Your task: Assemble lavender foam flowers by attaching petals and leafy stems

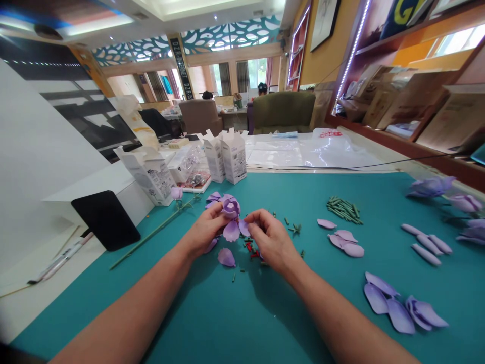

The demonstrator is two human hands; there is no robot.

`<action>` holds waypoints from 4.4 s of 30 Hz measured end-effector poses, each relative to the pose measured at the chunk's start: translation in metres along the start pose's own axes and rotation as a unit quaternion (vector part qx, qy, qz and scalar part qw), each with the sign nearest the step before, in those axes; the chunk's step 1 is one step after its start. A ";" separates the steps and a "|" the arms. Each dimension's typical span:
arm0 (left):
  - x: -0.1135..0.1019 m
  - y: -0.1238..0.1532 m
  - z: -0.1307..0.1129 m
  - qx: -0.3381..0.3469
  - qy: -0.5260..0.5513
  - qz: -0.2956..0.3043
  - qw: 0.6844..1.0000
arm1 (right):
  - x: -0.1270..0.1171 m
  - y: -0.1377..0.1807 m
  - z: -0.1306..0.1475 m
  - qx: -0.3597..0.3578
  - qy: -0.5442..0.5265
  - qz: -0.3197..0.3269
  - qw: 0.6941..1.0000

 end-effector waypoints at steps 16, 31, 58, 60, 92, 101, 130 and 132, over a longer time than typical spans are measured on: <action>0.003 0.003 -0.001 0.029 -0.016 0.003 0.999 | 0.002 -0.002 -0.002 0.035 -0.072 -0.038 0.996; 0.004 0.002 0.001 0.042 -0.036 0.010 0.998 | 0.004 0.001 -0.003 0.028 -0.038 -0.046 0.998; 0.005 0.002 0.004 0.079 -0.115 0.039 0.989 | 0.006 0.004 -0.003 0.024 -0.012 -0.063 0.998; 0.006 0.002 0.004 0.080 -0.117 0.042 0.989 | 0.006 0.004 -0.003 0.022 -0.016 -0.066 0.997; 0.012 0.006 0.001 0.009 0.030 -0.008 0.999 | 0.014 0.006 -0.004 0.025 -0.148 -0.004 0.989; 0.005 0.000 0.002 0.038 0.032 -0.021 0.999 | 0.009 0.003 -0.011 0.015 -0.066 -0.029 0.997; 0.001 0.000 -0.002 0.033 0.044 -0.033 0.998 | 0.024 0.015 -0.029 -0.216 0.416 0.153 0.870; 0.001 0.000 -0.002 0.035 0.044 -0.033 0.998 | 0.025 0.018 -0.020 -0.179 0.369 0.135 0.902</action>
Point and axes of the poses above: each hand's wrist, its own y-axis away from the middle knuckle, its own x-axis out of the palm, z = x × y, the point moved 1 cm from there along -y, towards the middle knuckle, and after that the axes turned 2 degrees about -x, right-handed, at the moved point
